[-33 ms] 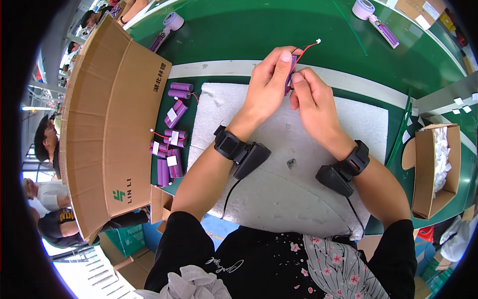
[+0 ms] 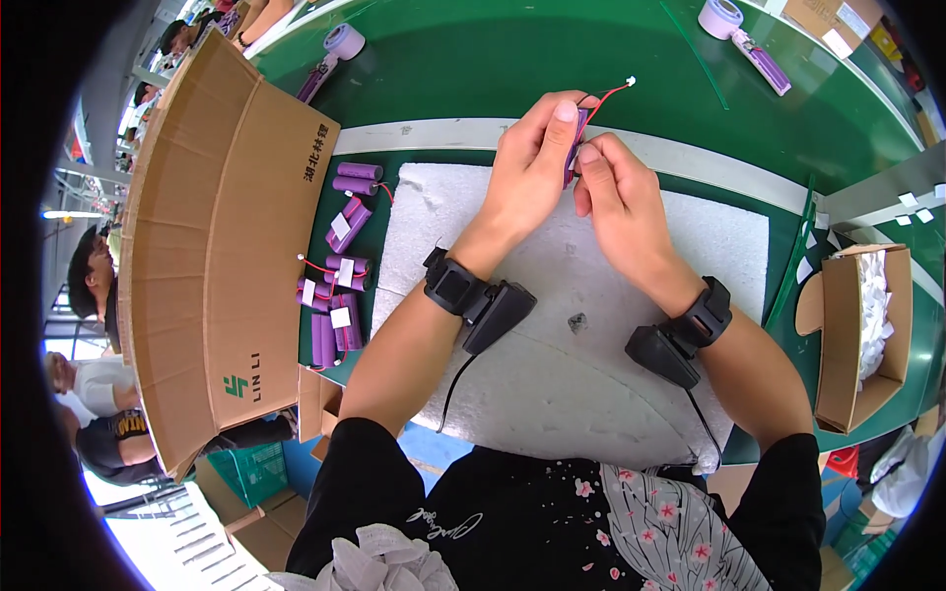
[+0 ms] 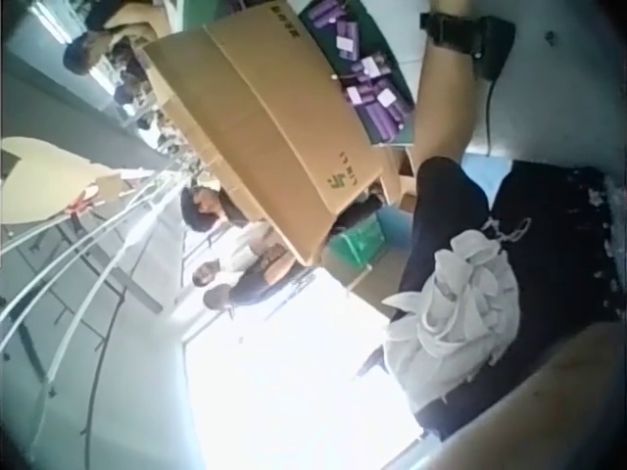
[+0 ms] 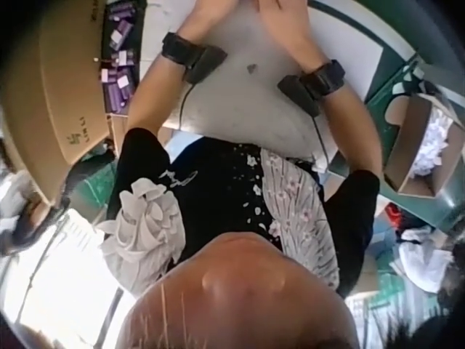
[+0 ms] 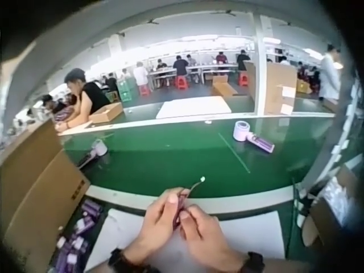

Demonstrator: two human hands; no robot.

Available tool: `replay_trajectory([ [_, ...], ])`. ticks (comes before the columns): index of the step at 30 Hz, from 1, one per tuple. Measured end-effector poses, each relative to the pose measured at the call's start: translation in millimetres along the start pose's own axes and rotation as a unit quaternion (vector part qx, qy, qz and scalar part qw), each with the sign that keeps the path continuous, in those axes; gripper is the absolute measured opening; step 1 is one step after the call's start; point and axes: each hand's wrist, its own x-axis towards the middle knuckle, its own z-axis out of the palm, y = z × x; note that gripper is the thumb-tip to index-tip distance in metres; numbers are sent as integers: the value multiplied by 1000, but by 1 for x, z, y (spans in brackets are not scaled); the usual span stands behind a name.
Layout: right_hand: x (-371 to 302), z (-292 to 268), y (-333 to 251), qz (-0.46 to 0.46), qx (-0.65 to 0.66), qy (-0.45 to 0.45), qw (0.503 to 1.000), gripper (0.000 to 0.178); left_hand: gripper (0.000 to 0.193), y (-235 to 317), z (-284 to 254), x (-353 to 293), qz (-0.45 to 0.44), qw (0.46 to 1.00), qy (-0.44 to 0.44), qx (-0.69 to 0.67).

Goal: Assembling handheld fans by fitting motors, circuit boards, and batteries into plastic housings.

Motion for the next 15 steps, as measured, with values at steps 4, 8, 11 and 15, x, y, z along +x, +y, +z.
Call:
replay_trajectory([
  [4, 1, 0, 2, -6, -4, -1, 1000, 18, 42, -1, -1, 1, 10, 1000, -1, 9],
  [8, 2, 0, 5, -11, -7, 5, 1000, 15, 40, 3, 0, 0, 20, 1000, -1, 23],
  [11, 3, -1, 8, -22, -6, 15, 1000, 13, 39, 3, 0, 1, 32, 999, -1, 36],
  [15, 4, -2, 8, -27, 9, 28, 999, 11, 38, 1, 2, 0, 56, 997, 3, 44],
])
